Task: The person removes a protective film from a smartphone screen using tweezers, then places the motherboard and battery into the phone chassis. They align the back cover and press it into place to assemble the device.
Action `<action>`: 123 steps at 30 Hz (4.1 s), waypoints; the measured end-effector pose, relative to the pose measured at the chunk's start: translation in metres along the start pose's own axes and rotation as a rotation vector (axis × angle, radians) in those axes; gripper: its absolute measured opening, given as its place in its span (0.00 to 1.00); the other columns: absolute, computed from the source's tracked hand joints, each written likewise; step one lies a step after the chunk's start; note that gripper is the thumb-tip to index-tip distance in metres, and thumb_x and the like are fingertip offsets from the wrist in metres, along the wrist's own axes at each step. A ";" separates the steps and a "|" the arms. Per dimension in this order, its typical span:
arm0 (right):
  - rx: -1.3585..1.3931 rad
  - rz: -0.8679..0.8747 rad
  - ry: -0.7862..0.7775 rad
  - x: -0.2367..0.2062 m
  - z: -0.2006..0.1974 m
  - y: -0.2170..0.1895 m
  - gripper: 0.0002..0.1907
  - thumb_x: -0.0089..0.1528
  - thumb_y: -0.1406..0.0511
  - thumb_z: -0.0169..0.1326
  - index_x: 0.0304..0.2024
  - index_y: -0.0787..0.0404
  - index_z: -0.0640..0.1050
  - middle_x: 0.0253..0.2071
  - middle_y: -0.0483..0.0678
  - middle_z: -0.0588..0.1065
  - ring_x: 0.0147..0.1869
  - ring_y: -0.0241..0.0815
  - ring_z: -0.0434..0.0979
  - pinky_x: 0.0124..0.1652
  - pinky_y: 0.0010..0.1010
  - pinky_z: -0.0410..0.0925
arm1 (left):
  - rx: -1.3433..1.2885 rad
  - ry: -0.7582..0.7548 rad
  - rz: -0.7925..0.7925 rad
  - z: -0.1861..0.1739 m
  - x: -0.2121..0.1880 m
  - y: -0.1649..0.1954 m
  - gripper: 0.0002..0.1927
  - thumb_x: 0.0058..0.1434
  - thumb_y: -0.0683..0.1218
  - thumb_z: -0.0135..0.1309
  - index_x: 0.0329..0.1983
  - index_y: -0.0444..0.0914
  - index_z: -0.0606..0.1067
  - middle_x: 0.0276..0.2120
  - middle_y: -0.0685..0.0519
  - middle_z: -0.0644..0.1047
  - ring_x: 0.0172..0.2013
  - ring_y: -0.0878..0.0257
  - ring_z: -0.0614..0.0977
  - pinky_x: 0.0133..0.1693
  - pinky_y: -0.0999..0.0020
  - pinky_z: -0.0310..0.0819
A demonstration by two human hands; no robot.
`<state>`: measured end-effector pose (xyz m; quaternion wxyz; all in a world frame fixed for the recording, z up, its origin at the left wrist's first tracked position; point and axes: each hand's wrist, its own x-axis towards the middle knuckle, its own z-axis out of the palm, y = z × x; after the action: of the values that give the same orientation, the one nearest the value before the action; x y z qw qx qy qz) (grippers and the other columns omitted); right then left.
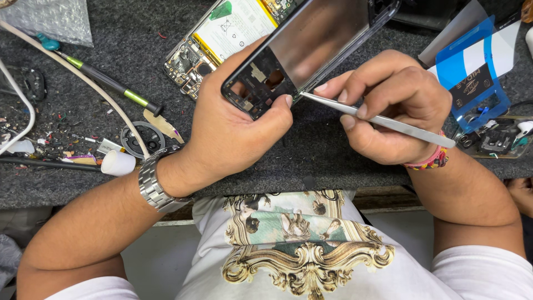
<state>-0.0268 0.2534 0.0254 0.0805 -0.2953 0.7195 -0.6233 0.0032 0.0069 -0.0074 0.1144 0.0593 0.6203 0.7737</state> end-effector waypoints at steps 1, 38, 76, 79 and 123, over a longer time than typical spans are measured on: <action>-0.016 -0.007 -0.019 0.003 0.000 -0.001 0.10 0.59 0.76 0.56 0.36 0.64 0.67 0.40 0.53 0.70 0.50 0.51 0.82 0.53 0.42 0.78 | 0.006 -0.003 0.002 0.000 0.000 0.000 0.26 0.68 0.35 0.59 0.68 0.28 0.66 0.48 0.53 0.79 0.49 0.72 0.80 0.56 0.76 0.77; -0.879 -0.241 -0.290 0.047 0.018 -0.024 0.11 0.56 0.69 0.69 0.38 0.60 0.79 0.37 0.46 0.73 0.34 0.44 0.76 0.32 0.34 0.68 | 0.065 -0.079 -0.066 -0.004 0.006 0.012 0.25 0.65 0.36 0.54 0.66 0.30 0.69 0.46 0.52 0.80 0.47 0.71 0.80 0.54 0.74 0.78; -0.793 -0.217 -0.301 0.049 0.012 -0.019 0.12 0.55 0.68 0.71 0.36 0.62 0.79 0.37 0.49 0.74 0.33 0.46 0.76 0.30 0.35 0.68 | 0.135 -0.048 -0.160 -0.004 0.008 0.012 0.09 0.64 0.38 0.54 0.47 0.31 0.75 0.31 0.57 0.76 0.33 0.73 0.74 0.37 0.75 0.73; -0.715 -0.162 -0.281 0.044 0.000 -0.017 0.13 0.56 0.69 0.73 0.37 0.63 0.79 0.37 0.50 0.74 0.33 0.46 0.76 0.31 0.35 0.68 | 0.098 -0.041 -0.127 -0.005 0.007 0.010 0.09 0.64 0.39 0.54 0.47 0.31 0.75 0.32 0.58 0.76 0.33 0.74 0.75 0.38 0.76 0.73; -0.365 -0.228 -0.110 0.018 0.008 -0.015 0.19 0.55 0.79 0.67 0.34 0.64 0.68 0.39 0.54 0.66 0.44 0.48 0.82 0.43 0.34 0.76 | -0.688 0.014 -0.283 0.000 0.002 0.002 0.21 0.68 0.31 0.45 0.65 0.30 0.68 0.59 0.46 0.75 0.61 0.57 0.79 0.61 0.57 0.81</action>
<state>-0.0327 0.2358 0.0426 -0.0062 -0.4180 0.7770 -0.4706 0.0009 0.0065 -0.0052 0.2293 -0.0745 0.3269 0.9138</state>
